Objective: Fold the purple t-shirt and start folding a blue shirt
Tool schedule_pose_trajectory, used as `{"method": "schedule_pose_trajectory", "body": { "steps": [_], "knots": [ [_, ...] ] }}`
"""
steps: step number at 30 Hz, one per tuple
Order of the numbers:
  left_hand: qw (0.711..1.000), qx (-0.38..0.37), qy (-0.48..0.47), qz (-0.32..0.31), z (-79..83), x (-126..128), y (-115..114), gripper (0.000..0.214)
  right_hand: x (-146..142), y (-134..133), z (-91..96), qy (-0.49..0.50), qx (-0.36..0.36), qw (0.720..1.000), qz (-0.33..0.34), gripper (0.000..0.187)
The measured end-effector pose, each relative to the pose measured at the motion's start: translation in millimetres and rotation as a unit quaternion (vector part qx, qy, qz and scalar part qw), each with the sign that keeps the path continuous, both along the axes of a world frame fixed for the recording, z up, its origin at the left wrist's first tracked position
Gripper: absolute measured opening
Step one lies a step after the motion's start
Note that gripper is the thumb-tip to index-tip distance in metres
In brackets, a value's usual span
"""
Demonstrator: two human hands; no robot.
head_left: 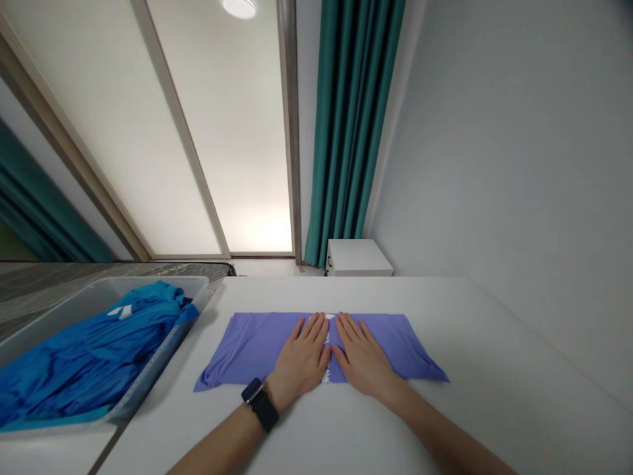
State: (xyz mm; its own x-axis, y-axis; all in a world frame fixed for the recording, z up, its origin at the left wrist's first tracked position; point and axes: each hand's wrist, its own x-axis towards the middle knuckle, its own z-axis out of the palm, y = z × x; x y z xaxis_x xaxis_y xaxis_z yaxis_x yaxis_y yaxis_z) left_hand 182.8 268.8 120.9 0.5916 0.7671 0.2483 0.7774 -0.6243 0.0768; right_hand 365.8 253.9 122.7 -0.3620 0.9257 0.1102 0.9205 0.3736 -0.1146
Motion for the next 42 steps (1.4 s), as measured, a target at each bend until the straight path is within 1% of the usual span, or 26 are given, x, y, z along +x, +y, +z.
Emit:
{"method": "schedule_pose_trajectory", "body": {
  "steps": [5,8,11,14,17,22,25,27,29,33,36,40,42],
  "knots": [
    [1.000,-0.004,0.002,0.007,2.9,-0.5,-0.8,0.056,13.1,0.5,1.1,0.003,0.000,1.000,-0.002,0.064],
    [1.000,-0.001,-0.004,0.004,1.8,-0.1,-1.0,0.057,21.1,1.8,-0.2,0.002,-0.001,1.000,-0.007,0.065],
    [1.000,0.001,-0.009,0.007,0.0,-1.1,-1.2,0.057,23.9,2.3,-3.7,0.003,0.003,1.000,-0.009,0.065],
    [1.000,0.000,-0.010,0.015,0.8,-7.7,-1.8,0.057,23.3,1.9,-6.0,0.004,0.008,1.000,-0.008,0.066],
    [1.000,-0.010,0.000,0.024,5.1,-25.0,-3.0,0.058,22.4,1.5,-5.8,0.001,0.004,1.000,-0.013,0.065],
    [0.996,-0.032,0.030,0.075,13.7,-71.8,-7.7,0.057,22.9,2.1,-3.9,-0.001,-0.001,1.000,-0.014,0.065],
    [0.994,-0.027,0.038,0.100,15.0,-96.0,-10.5,0.058,23.1,2.3,-2.8,-0.006,0.003,1.000,-0.011,0.065],
    [0.993,-0.021,0.037,0.107,14.0,-105.4,-11.0,0.057,22.9,2.4,-2.6,-0.015,-0.003,1.000,-0.012,0.066],
    [0.993,-0.022,0.037,0.110,12.4,-108.9,-10.4,0.057,22.9,2.5,-3.8,-0.020,-0.006,1.000,-0.013,0.067],
    [0.992,-0.020,0.044,0.119,12.1,-104.2,-8.1,0.054,24.3,3.7,-10.6,-0.006,0.011,1.000,-0.012,0.066],
    [0.992,-0.022,0.045,0.115,18.2,-92.2,-6.7,0.054,25.3,4.4,-13.7,0.008,0.019,1.000,-0.008,0.066],
    [0.997,-0.033,0.029,0.065,28.9,-60.8,-5.7,0.058,23.5,3.5,-9.6,0.002,-0.001,1.000,-0.018,0.068],
    [0.999,-0.034,0.023,0.029,29.3,-41.3,-6.5,0.060,22.1,2.8,-7.4,0.002,-0.001,1.000,-0.019,0.067]
  ]
}}
